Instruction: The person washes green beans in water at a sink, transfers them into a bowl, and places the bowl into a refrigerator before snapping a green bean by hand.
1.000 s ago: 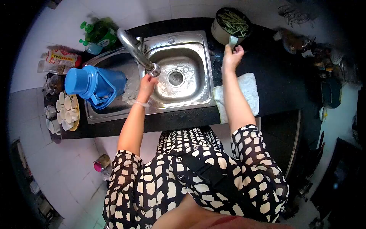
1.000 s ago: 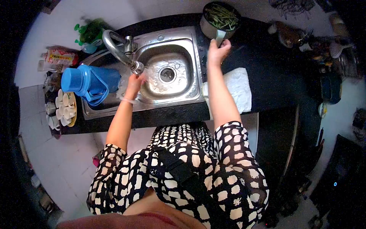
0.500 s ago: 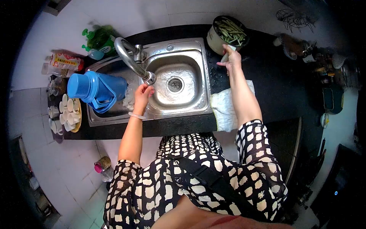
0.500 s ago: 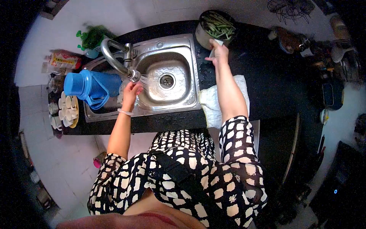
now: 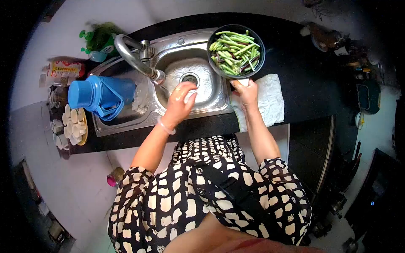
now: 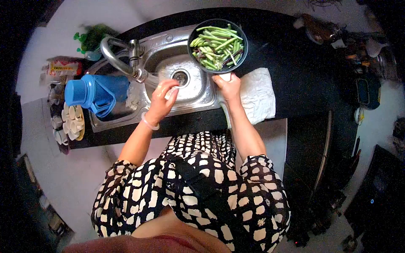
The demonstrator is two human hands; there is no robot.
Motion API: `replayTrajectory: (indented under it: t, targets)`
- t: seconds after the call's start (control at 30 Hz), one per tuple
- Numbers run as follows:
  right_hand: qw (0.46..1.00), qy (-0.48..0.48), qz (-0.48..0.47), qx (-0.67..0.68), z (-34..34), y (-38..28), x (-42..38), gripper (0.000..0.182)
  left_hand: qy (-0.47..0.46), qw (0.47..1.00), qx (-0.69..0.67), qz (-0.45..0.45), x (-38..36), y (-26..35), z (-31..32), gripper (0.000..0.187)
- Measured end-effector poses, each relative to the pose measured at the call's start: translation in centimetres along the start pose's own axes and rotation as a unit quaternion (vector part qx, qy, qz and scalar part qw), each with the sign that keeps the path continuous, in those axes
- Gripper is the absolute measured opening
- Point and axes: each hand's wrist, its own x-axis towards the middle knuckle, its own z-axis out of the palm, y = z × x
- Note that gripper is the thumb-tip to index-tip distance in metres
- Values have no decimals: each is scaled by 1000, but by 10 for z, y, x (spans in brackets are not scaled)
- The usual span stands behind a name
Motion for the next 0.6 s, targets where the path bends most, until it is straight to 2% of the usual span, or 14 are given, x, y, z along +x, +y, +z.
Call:
replayTrajectory:
  t: [0.03, 0.13, 0.17, 0.2, 0.23, 0.3, 0.37, 0.43, 0.5, 0.53, 0.6]
  targets:
    - [1000, -6, 4, 11, 3, -1, -4, 26, 26, 998, 22, 60, 11, 12, -1, 21]
    - [998, -27, 45, 21, 11, -16, -25, 28, 42, 988, 47, 140, 44, 36, -5, 29]
    - [998, -38, 41, 10, 12, -13, -28, 27, 35, 983, 77, 162, 56, 40, -4, 38]
    - [998, -49, 35, -1, 13, -6, -29, 27, 19, 981, 113, 158, 66, 42, -1, 51]
    - [998, -59, 30, -12, 15, -4, -30, 27, -13, 980, 134, 147, 76, 42, 2, 73]
    - [997, -65, 10, -50, 18, -5, -36, 26, -71, 962, 233, 124, 93, 37, 10, 95]
    - [994, -71, 4, -80, 19, -8, -42, 26, -124, 951, 269, 93, 103, 18, 21, 106]
    - [996, -73, 47, -18, 21, -5, -43, 23, -141, 942, 294, 87, 107, 22, 25, 105]
    - [996, -69, 64, 3, 22, -3, -45, 22, -183, 922, 340, 33, 104, 38, 29, 104]
    - [996, -69, 61, -8, 21, -3, -46, 22, -160, 933, 321, 29, 102, 36, 32, 92]
    - [996, -66, 51, -27, 19, -3, -44, 21, -179, 939, 293, 0, 100, 39, 36, 85]
